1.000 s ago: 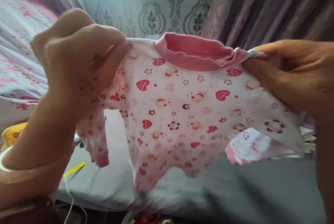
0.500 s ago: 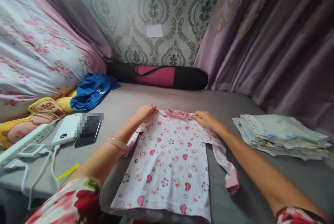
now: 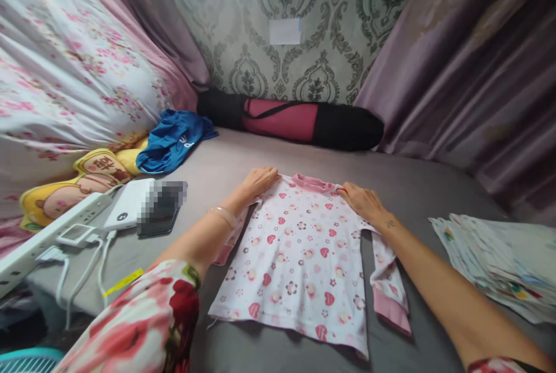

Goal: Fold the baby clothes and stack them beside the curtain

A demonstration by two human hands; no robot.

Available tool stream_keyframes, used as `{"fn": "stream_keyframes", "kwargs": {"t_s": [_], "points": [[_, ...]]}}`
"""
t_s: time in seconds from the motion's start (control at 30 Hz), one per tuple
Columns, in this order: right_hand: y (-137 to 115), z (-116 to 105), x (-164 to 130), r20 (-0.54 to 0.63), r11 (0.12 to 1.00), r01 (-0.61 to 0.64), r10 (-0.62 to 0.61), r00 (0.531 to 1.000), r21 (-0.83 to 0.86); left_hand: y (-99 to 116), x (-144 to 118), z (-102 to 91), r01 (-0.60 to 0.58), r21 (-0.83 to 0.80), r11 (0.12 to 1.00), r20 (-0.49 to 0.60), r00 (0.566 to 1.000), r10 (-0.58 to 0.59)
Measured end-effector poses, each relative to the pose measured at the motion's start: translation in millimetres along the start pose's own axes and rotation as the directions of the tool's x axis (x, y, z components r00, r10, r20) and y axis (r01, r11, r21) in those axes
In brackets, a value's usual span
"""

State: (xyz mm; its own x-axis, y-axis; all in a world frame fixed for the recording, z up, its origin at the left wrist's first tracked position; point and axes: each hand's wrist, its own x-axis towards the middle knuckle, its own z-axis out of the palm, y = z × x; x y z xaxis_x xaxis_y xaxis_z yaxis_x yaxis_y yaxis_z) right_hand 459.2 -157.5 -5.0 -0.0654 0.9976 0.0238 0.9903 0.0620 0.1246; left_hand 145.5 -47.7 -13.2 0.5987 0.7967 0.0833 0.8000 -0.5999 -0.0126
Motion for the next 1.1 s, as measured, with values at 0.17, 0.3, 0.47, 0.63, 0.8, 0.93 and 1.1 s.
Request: {"fn": "stream_keyframes", "kwargs": {"t_s": [0.17,0.3,0.47,0.63,0.8,0.93,1.1], "points": [[9.8,2.3,35.1,0.0,1.0,-0.003,0.003,1.0,0.02,-11.0,33.3,2.0,0.043,0.015,0.999,-0.03,0.999,-0.042],[13.5,-0.9,57.5,0.001,0.997,-0.058,0.058,0.998,0.046,-17.4,59.1,-1.4,0.076,-0.006,0.997,-0.033,0.997,-0.077],[14.2,2.0,72.0,0.019,0.992,-0.096,0.095,0.995,0.087,-19.7,81.0,3.5,0.144,-0.074,0.987,-0.001,0.99,-0.144],[19.9,14.3,76.4,0.093,0.955,-0.213,0.197,0.976,0.205,-17.0,76.3,14.1,0.16,-0.068,0.985,0.034,0.987,-0.158],[33.7,7.6,58.5,0.078,0.916,-0.198,0.183,0.98,0.349,-23.9,47.6,3.5,0.185,-0.06,0.981,-0.006,0.983,-0.186],[26.6,-1.2,17.1,-0.035,0.963,-0.168,0.179,0.983,0.21,-30.9,9.1,-7.7,0.168,-0.075,0.983,-0.009,0.986,-0.169],[-7.4,8.8,-41.2,-0.279,0.979,0.066,-0.011,0.96,0.19,-28.3,-58.0,-13.9,0.099,-0.106,0.989,-0.076,0.991,-0.108]]}}
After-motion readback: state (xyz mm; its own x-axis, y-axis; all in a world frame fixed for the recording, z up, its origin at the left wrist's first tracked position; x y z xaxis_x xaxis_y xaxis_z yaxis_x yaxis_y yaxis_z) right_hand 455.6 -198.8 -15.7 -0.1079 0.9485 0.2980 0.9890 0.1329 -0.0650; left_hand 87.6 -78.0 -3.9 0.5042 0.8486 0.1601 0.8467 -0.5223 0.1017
